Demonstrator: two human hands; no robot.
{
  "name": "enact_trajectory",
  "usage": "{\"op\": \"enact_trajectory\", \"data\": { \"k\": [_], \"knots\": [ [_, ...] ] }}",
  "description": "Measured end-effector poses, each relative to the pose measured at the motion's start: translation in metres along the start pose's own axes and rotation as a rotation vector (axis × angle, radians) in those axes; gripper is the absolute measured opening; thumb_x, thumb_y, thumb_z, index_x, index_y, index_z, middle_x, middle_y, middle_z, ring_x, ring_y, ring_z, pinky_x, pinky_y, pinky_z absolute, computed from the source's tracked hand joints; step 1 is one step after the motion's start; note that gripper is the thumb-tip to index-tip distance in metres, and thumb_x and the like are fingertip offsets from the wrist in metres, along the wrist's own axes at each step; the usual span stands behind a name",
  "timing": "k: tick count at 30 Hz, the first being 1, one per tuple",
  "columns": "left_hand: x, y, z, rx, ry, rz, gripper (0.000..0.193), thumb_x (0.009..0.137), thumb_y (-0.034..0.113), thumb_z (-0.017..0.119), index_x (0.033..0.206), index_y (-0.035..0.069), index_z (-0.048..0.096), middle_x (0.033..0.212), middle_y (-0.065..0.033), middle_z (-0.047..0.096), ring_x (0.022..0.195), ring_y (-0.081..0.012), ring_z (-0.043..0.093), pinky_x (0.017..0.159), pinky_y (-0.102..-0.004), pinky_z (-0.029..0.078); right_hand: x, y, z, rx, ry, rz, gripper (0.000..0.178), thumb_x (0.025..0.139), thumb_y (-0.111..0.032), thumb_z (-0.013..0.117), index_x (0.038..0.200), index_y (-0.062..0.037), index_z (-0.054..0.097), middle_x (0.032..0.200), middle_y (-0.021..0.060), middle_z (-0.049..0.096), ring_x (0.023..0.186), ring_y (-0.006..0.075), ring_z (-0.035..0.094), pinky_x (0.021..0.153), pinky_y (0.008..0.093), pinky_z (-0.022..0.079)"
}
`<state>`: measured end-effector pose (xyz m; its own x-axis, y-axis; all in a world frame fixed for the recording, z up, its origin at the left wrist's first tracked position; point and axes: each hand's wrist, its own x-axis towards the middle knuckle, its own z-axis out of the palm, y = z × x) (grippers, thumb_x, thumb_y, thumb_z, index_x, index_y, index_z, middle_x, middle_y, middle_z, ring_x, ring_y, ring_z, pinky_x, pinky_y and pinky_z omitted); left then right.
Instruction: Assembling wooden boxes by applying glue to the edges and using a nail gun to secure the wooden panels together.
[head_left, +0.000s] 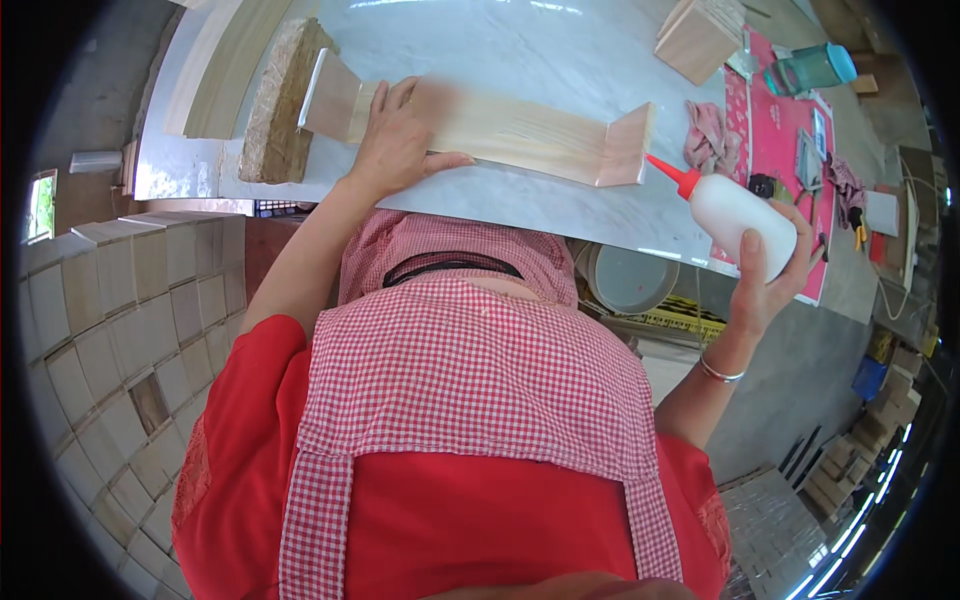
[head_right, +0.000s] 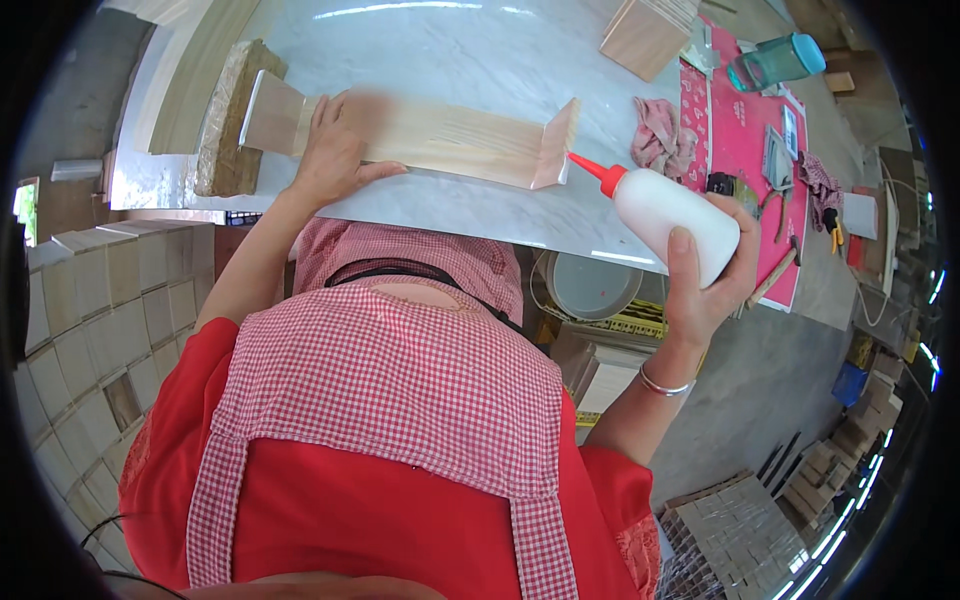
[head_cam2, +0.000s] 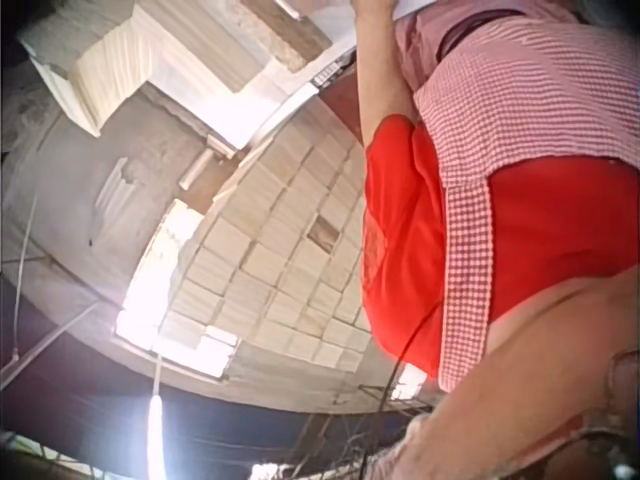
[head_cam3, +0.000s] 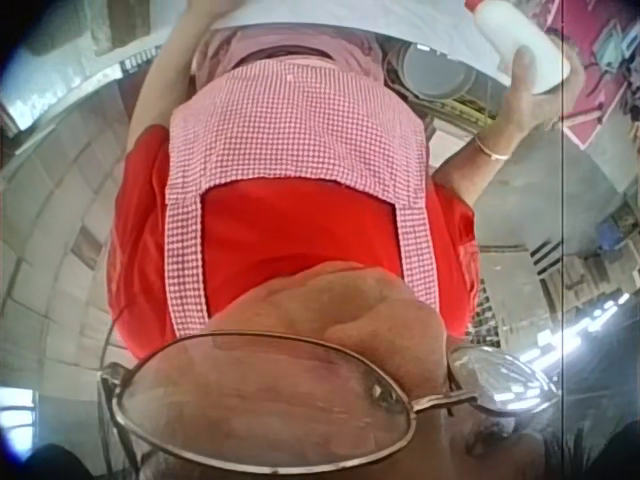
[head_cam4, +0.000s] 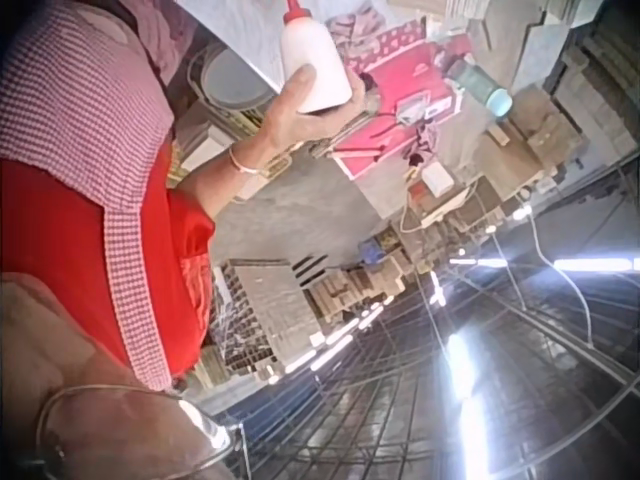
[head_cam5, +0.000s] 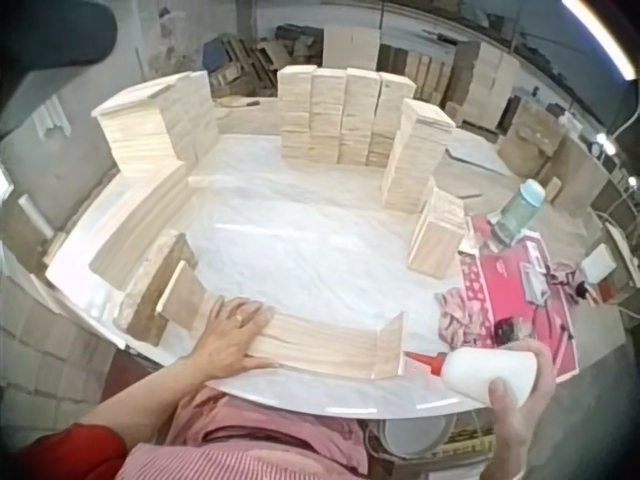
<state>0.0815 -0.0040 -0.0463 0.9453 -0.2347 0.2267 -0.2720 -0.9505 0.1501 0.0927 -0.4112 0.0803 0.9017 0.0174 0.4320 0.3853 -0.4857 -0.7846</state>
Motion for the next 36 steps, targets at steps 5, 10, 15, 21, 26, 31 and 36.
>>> {"op": "enact_trajectory", "data": {
  "k": [5,10,15,21,26,31,36],
  "knots": [
    [-0.001,0.002,-0.003,-0.002,0.005,0.003,0.087,0.075,0.066,0.065,0.142,0.014,0.044,0.137,-0.0092,0.046,0.131,-0.0331,0.037,0.111,-0.0609,0.022,0.018,0.01,0.017,0.036,0.052,-0.048,0.038,0.083,-0.013,0.074,0.114,0.0003,0.057,0.106,0.0076,0.061,0.095,0.0153,0.058,0.084,0.0296,0.048],
    [-0.001,0.003,-0.003,0.003,0.004,-0.002,0.088,0.074,0.066,0.065,0.142,0.014,0.044,0.137,-0.0095,0.046,0.131,-0.0331,0.037,0.111,-0.0607,0.022,0.03,0.013,0.024,0.036,0.061,-0.065,0.038,0.083,-0.012,0.075,0.114,0.0002,0.057,0.105,0.0074,0.061,0.095,0.0149,0.057,0.084,0.0292,0.048],
    [0.004,0.006,-0.006,-0.006,-0.062,-0.028,0.09,0.073,0.061,0.069,0.145,0.015,0.041,0.14,-0.0113,0.043,0.134,-0.0327,0.035,0.114,-0.0579,0.02,0.029,0.015,0.018,0.032,0.055,-0.022,0.037,0.084,-0.015,0.075,0.113,0.0,0.057,0.104,0.007,0.06,0.093,0.0145,0.057,0.082,0.029,0.047],
    [0.011,0.008,-0.012,-0.04,-0.117,-0.059,0.087,0.077,0.056,0.069,0.146,0.012,0.04,0.144,-0.0124,0.041,0.136,-0.035,0.033,0.114,-0.0585,0.02,0.012,0.013,-0.001,0.111,0.095,0.118,0.037,0.084,-0.018,0.075,0.11,0.0001,0.057,0.102,0.0075,0.059,0.092,0.0154,0.055,0.082,0.0305,0.047],
    [-0.011,0.009,-0.001,-0.042,-0.055,-0.107,0.085,0.079,0.051,0.07,0.146,0.009,0.039,0.15,-0.0149,0.036,0.141,-0.0379,0.029,0.114,-0.0592,0.02,0.04,0.067,0.022,0.191,0.432,0.172,0.039,0.081,-0.019,0.078,0.106,0.0005,0.056,0.101,0.008,0.057,0.092,0.0177,0.054,0.083,0.0318,0.046],
    [-0.008,0.028,-0.011,-0.208,-0.029,-0.009,0.086,0.078,0.046,0.073,0.147,0.008,0.038,0.155,-0.0186,0.029,0.144,-0.0389,0.026,0.114,-0.0574,0.021,0.113,0.211,0.014,-0.352,0.431,0.175,0.049,0.073,-0.026,0.086,0.097,0.002,0.054,0.094,0.0071,0.055,0.082,0.0188,0.053,0.076,0.0343,0.049],
    [0.002,0.012,-0.106,-0.036,0.314,0.063,0.078,0.079,0.045,0.073,0.142,0.007,0.045,0.15,-0.0186,0.036,0.139,-0.0344,0.037,0.112,-0.0539,0.028,0.149,0.255,0.026,-0.554,0.249,0.148,0.04,0.075,-0.022,0.079,0.084,0.0014,0.049,0.085,0.0125,0.055,0.078,0.0266,0.053,0.076,0.0394,0.047]
  ]
}}
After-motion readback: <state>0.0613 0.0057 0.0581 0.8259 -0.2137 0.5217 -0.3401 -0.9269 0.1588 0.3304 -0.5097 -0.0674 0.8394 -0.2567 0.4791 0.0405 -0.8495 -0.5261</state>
